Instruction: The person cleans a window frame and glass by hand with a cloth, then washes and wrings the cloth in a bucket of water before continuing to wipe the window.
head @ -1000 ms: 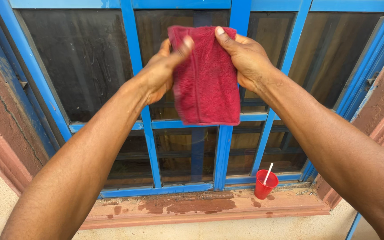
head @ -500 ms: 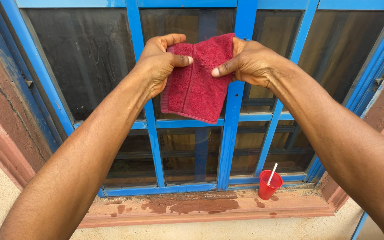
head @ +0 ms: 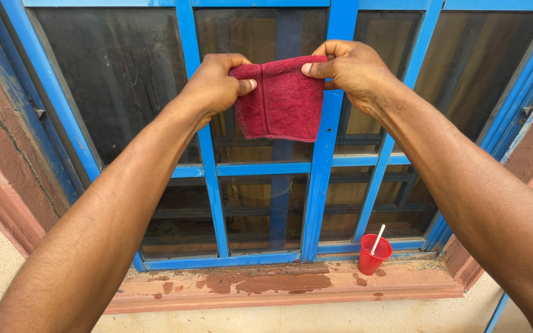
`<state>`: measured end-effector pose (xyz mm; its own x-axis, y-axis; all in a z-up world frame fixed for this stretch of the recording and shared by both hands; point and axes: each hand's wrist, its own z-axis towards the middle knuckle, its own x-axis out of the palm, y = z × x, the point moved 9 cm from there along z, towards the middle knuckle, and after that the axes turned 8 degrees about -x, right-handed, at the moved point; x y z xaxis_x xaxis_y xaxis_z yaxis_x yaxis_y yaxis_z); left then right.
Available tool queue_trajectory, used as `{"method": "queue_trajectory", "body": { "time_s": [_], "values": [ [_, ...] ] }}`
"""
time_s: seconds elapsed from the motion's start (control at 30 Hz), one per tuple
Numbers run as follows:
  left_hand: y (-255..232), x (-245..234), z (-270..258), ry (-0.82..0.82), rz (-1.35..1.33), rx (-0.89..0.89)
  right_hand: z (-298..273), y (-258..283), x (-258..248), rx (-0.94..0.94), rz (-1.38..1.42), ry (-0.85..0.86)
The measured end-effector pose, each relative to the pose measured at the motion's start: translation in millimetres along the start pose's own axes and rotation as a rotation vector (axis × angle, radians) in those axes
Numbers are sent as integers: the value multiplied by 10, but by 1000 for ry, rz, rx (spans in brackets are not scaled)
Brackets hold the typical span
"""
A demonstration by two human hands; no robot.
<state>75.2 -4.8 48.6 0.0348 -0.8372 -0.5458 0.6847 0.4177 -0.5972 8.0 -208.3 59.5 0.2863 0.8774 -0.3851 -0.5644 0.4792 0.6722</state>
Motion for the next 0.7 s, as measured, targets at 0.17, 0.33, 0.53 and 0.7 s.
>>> {"method": "queue_trajectory", "body": {
  "time_s": [0.17,0.33,0.53,0.7],
  "values": [
    [221,22,-6,92,-285,-304,-54,-84,-34,49,142,-33],
    [9,-67,-45,-33,-186,-86,18,-47,-126,-97,-246,-120],
    [-48,-21,151,-136,-184,-22,237,192,-292,-371,-606,-350],
    [-114,-15,394,-289,-22,92,410,175,-182,-467,-498,-565]
  ]
}}
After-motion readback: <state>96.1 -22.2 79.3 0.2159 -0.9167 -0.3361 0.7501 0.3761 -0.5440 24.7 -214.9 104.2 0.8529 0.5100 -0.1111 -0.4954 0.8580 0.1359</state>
